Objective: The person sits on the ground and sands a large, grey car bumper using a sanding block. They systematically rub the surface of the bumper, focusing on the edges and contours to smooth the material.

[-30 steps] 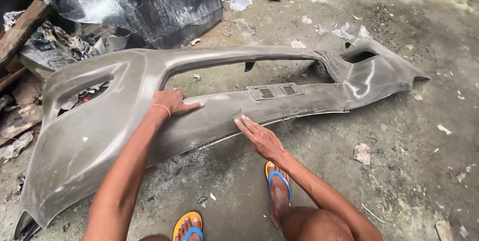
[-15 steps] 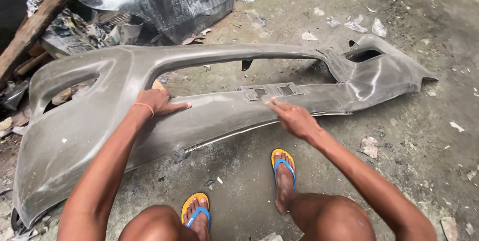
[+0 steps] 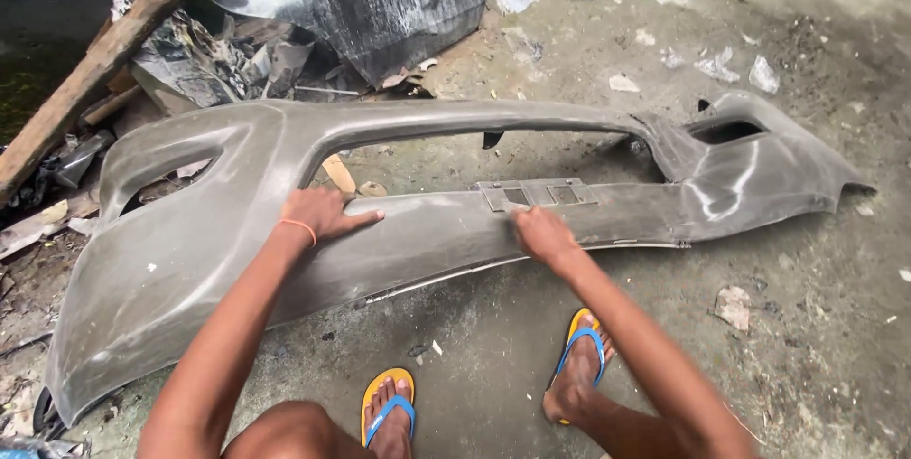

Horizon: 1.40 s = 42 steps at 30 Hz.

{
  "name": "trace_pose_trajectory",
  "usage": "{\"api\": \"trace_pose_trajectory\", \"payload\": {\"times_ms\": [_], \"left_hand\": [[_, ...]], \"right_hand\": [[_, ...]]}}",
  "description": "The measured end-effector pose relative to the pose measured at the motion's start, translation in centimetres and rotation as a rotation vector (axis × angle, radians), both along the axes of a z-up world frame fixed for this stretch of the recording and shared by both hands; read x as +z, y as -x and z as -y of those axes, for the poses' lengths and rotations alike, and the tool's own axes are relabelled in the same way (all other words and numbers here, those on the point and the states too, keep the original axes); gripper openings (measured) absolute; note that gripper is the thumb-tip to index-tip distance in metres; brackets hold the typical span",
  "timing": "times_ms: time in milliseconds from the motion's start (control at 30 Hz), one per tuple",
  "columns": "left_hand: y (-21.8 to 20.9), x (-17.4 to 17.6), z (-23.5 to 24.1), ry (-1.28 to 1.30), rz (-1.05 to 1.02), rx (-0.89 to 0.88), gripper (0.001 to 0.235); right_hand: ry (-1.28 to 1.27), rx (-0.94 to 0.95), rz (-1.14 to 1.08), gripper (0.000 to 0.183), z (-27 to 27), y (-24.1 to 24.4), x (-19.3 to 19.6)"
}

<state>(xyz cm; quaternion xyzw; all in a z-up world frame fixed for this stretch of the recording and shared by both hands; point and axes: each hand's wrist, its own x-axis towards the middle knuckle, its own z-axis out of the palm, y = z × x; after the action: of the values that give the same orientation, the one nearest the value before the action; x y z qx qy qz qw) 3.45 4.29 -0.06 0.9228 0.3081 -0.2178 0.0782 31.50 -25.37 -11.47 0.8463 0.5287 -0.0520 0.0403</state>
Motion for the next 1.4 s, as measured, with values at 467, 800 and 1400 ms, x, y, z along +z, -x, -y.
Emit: {"api": "trace_pose_trajectory", "payload": {"times_ms": [467, 800, 1400], "left_hand": [[-0.5, 2.4, 2.9, -0.032, -0.062, 0.018, 0.087], [-0.9, 1.4, 3.7, -0.060, -0.106, 0.030, 0.092], [-0.8, 1.5, 8.0, 0.008, -0.120, -0.012, 0.082]], "right_hand": [[-0.416, -0.322, -0.133, 0.060, -2.0, 14.5, -1.1], [-0.494, -0.033, -0.009, 0.075, 2.1, 9.8, -4.6], [-0.610, -0.313, -0.127, 0.069, 7.5, 10.6, -10.9]]}}
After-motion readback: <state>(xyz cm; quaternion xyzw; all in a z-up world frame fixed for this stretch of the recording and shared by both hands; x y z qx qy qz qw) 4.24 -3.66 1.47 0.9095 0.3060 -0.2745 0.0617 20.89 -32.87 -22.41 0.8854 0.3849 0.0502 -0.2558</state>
